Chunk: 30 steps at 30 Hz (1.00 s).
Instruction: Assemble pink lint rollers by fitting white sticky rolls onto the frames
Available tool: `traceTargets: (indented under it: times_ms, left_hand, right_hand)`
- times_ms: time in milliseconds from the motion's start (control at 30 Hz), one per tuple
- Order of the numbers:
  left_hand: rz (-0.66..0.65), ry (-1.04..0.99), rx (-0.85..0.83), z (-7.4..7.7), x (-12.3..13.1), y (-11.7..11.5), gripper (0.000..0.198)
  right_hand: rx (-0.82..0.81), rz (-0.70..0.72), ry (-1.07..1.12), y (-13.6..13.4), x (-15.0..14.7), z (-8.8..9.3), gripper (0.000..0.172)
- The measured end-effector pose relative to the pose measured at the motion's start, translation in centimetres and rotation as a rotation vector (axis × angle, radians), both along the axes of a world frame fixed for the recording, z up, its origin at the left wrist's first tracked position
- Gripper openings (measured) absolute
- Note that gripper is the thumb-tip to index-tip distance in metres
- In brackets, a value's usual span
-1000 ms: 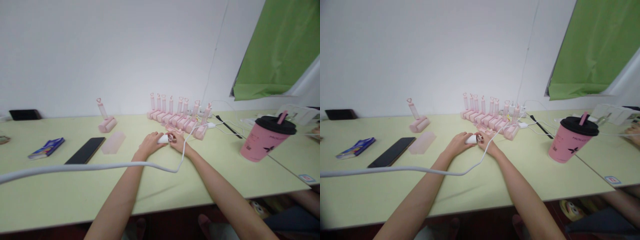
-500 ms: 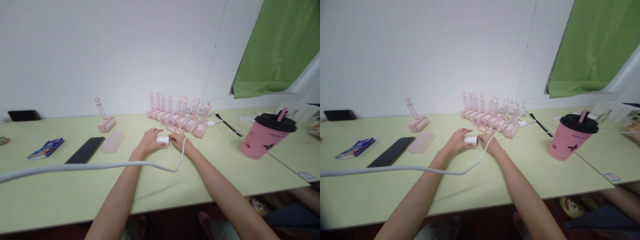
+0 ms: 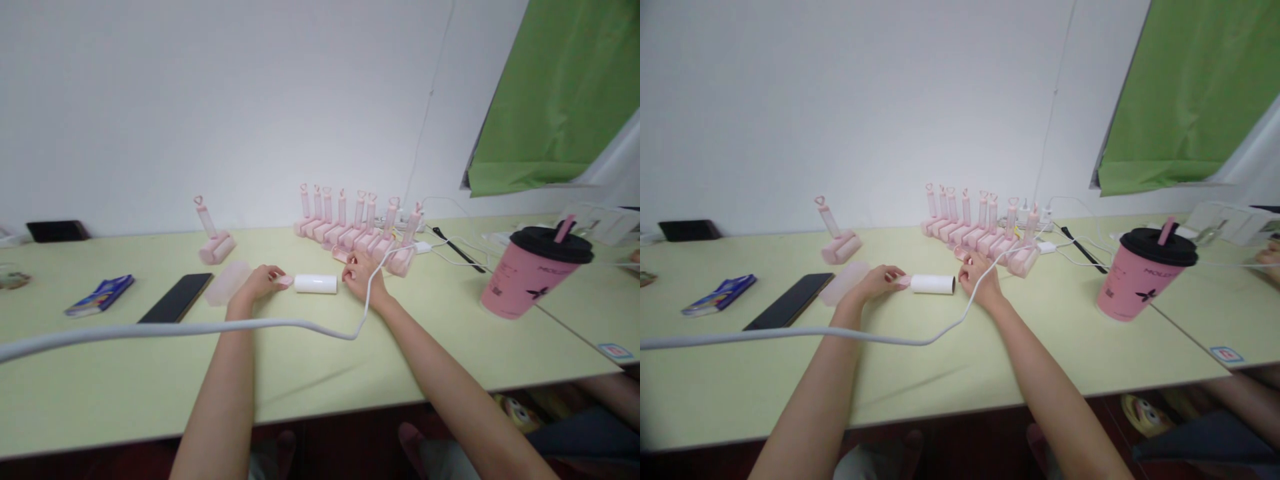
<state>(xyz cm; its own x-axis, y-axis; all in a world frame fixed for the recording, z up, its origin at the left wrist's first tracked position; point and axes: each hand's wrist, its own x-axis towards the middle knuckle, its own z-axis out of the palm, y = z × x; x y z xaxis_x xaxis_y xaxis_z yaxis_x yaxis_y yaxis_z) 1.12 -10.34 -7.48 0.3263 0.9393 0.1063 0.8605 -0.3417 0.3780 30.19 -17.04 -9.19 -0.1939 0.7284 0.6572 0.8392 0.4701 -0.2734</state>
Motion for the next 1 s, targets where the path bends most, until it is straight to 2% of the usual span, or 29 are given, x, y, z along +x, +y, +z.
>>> traceTargets:
  times_ms: [200, 267, 367, 467, 567, 733, 833, 900, 1000]
  left_hand:
    - [0.094, 0.036, 0.065, -0.8, 0.0, 0.8, 0.047]
    - [0.094, 0.044, 0.070, -1.0, -0.1, 0.9, 0.051]
    - [0.104, 0.043, 0.084, -1.2, 0.0, 0.9, 0.060]
    - [0.089, 0.037, 0.101, -1.4, 0.3, 0.9, 0.063]
    - [0.078, 0.036, 0.114, -1.4, 0.5, 0.9, 0.059]
    - [0.031, 0.007, 0.116, -1.8, 0.5, 1.3, 0.047]
    - [0.023, -0.065, 0.102, -2.1, 0.5, 1.5, 0.053]
    - [0.034, -0.145, 0.100, -2.0, 0.6, 1.4, 0.057]
    - [0.109, -0.264, 0.228, -1.2, 0.8, 1.0, 0.045]
  right_hand:
    - [0.009, -0.071, 0.052, 0.5, 0.4, 0.1, 0.013]
    - [-0.014, -0.008, 0.108, 0.6, 0.4, 0.2, 0.025]
    - [-0.026, 0.160, 0.107, 0.4, 0.0, 0.1, 0.046]
    - [-0.034, 0.232, -0.039, 0.1, -0.8, -0.4, 0.049]
    - [-0.048, 0.189, -0.098, 0.2, -1.4, -1.4, 0.038]
    - [-0.038, 0.089, -0.095, 1.3, -1.5, -2.3, 0.047]
    - [0.006, 0.093, -0.078, 1.2, -1.4, -1.9, 0.053]
    - [0.052, 0.077, -0.027, 0.9, -1.2, -1.2, 0.050]
    - [0.124, -0.032, 0.097, 0.3, -0.5, -0.1, 0.039]
